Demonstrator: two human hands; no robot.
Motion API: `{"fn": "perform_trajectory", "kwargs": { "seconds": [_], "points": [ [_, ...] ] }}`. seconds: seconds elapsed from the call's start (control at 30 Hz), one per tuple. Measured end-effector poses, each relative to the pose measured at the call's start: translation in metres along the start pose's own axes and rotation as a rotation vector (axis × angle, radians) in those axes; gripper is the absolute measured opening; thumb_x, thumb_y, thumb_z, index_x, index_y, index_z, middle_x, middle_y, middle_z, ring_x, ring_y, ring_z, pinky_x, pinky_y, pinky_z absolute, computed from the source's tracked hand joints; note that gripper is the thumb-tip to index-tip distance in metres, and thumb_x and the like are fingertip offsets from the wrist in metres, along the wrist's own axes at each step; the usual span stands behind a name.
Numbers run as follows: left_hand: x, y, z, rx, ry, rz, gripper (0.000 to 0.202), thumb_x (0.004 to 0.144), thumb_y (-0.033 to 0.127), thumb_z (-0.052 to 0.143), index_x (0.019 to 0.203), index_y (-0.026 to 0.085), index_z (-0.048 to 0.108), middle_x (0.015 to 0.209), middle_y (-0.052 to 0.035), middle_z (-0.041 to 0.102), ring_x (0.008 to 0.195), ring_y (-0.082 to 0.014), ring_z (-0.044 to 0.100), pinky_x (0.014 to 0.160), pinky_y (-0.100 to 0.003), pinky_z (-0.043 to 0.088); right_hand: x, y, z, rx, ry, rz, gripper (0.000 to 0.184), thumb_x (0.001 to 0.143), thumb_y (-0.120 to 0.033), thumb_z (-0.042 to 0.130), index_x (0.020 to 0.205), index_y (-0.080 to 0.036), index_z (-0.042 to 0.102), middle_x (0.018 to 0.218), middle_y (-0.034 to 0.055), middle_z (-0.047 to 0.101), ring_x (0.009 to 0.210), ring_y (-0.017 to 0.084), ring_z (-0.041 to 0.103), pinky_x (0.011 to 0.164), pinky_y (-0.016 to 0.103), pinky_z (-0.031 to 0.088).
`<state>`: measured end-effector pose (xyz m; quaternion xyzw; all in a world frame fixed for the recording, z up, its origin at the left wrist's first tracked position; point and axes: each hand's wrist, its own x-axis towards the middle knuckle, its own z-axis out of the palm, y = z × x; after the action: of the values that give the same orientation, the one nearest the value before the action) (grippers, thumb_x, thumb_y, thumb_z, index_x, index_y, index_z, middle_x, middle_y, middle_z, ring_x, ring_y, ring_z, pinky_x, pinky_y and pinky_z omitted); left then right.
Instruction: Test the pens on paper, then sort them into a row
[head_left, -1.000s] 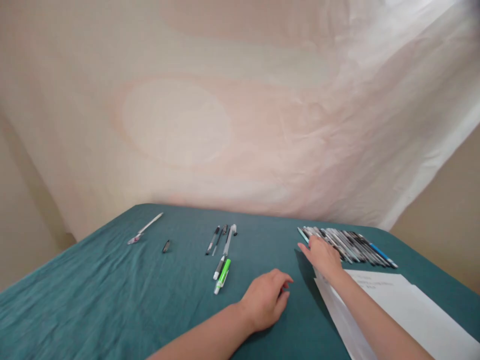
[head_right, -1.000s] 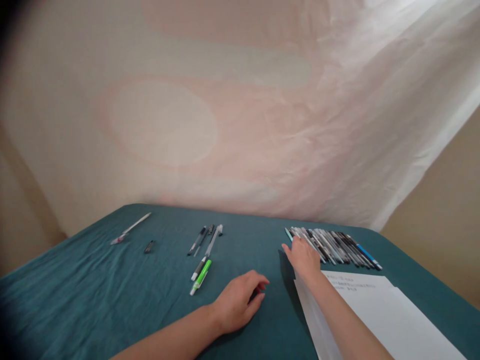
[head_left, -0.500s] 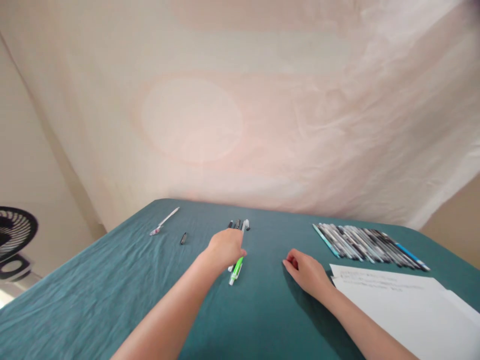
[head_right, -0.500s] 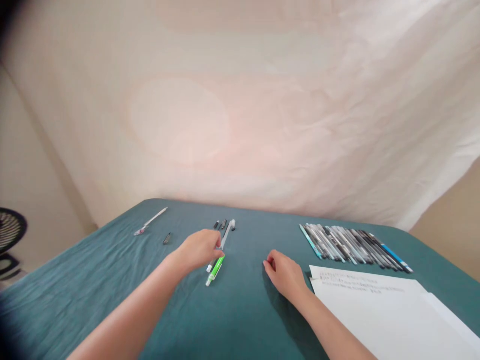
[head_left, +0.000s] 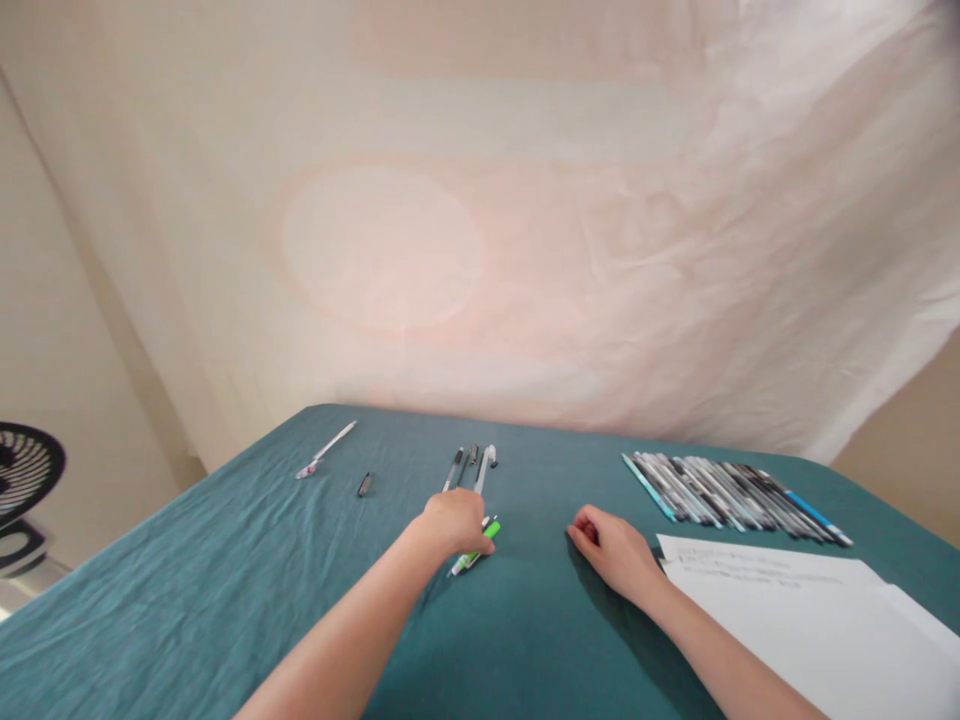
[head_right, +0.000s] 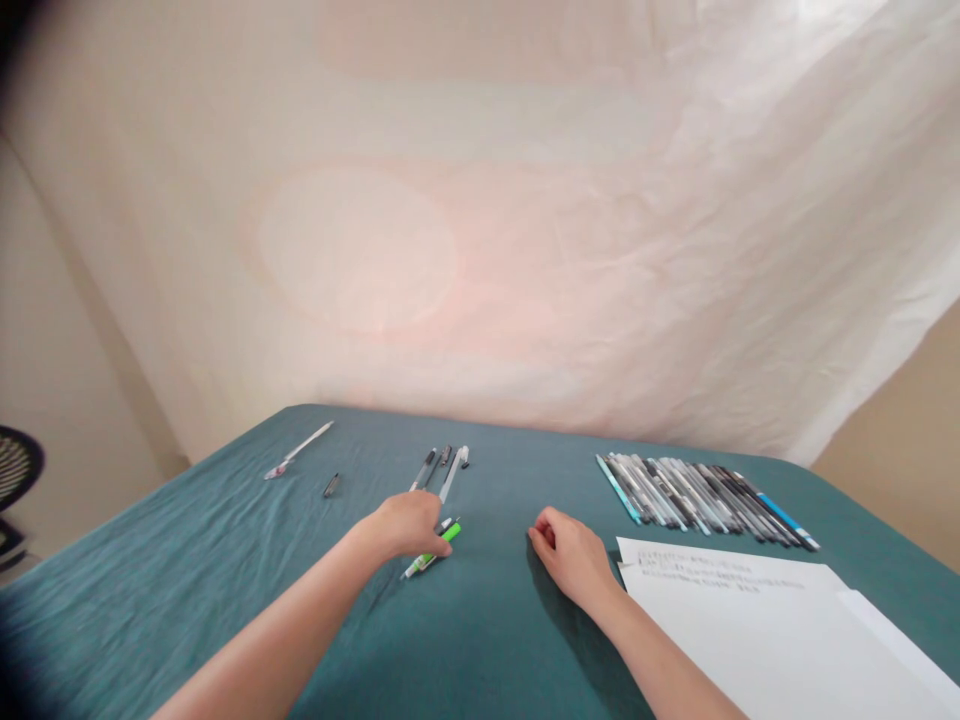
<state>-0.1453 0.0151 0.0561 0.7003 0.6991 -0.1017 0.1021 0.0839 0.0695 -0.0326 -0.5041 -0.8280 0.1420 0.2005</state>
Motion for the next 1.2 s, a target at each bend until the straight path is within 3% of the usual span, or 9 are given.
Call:
{"fn": "perform_trajectory", "kwargs": {
  "seconds": [0.23, 0.37, 0.63, 1.0, 1.1, 1.2],
  "points": [
    [0.003, 0.001, 0.008, -0.045, 0.004, 0.139, 0.03, 0.058, 0.041, 0.06, 0.071, 0.015, 0.064, 0.078, -0.0106, 0.066, 0.071, -0.0234, 0.062, 0.056, -0.027, 0.044, -0.001, 0.0, 0.001, 0.0, 0.012, 0.002, 0.017, 0.081, -0.032, 0.043, 0.072, -0.022, 0.054, 0.059, -0.0029, 0.057, 0.055, 0.012, 0.051, 0.05, 0.021, 0.024],
    [0.006, 0.004, 0.013, -0.079, 0.027, 0.176, 0.029, 0.063, 0.037, 0.056, 0.078, 0.014, 0.064, 0.082, -0.0117, 0.066, 0.075, -0.024, 0.061, 0.06, -0.027, 0.044, -0.001, 0.0, 0.001, -0.005, 0.021, -0.003, 0.016, 0.081, -0.032, 0.044, 0.073, -0.022, 0.054, 0.06, -0.0029, 0.057, 0.057, 0.012, 0.051, 0.05, 0.021, 0.024],
    [0.006, 0.018, 0.02, -0.123, 0.069, 0.176, 0.023, 0.073, 0.014, 0.042, 0.087, 0.01, 0.06, 0.095, -0.0188, 0.063, 0.089, -0.0267, 0.058, 0.072, -0.031, 0.041, -0.002, -0.002, 0.0, -0.01, 0.032, -0.005, 0.015, 0.081, -0.031, 0.045, 0.073, -0.022, 0.053, 0.062, -0.0021, 0.058, 0.059, 0.012, 0.051, 0.052, 0.022, 0.025],
    [0.028, 0.016, 0.043, -0.383, 0.217, 0.287, 0.018, 0.082, 0.024, 0.038, 0.086, 0.014, 0.053, 0.087, -0.013, 0.061, 0.081, -0.0225, 0.058, 0.07, -0.03, 0.038, -0.006, -0.013, -0.005, 0.025, 0.039, -0.016, 0.015, 0.081, -0.03, 0.044, 0.074, -0.02, 0.054, 0.065, -0.0007, 0.058, 0.061, 0.012, 0.051, 0.055, 0.021, 0.029],
    [0.032, 0.016, 0.046, -0.397, 0.24, 0.305, 0.017, 0.082, 0.023, 0.038, 0.087, 0.015, 0.051, 0.085, -0.0111, 0.061, 0.08, -0.0214, 0.057, 0.069, -0.029, 0.038, -0.01, -0.028, -0.015, 0.11, -0.067, -0.126, 0.016, 0.079, -0.031, 0.047, 0.074, -0.019, 0.056, 0.068, -0.0005, 0.059, 0.062, 0.012, 0.052, 0.056, 0.021, 0.032],
    [0.034, 0.017, 0.05, -0.368, 0.265, 0.318, 0.016, 0.082, 0.024, 0.037, 0.085, 0.016, 0.05, 0.085, -0.01, 0.06, 0.08, -0.0203, 0.056, 0.07, -0.028, 0.038, -0.017, -0.04, -0.038, 0.209, -0.4, -0.219, 0.02, 0.073, -0.039, 0.056, 0.074, -0.019, 0.059, 0.066, -0.0013, 0.061, 0.057, 0.011, 0.052, 0.049, 0.019, 0.033]
  ]
}}
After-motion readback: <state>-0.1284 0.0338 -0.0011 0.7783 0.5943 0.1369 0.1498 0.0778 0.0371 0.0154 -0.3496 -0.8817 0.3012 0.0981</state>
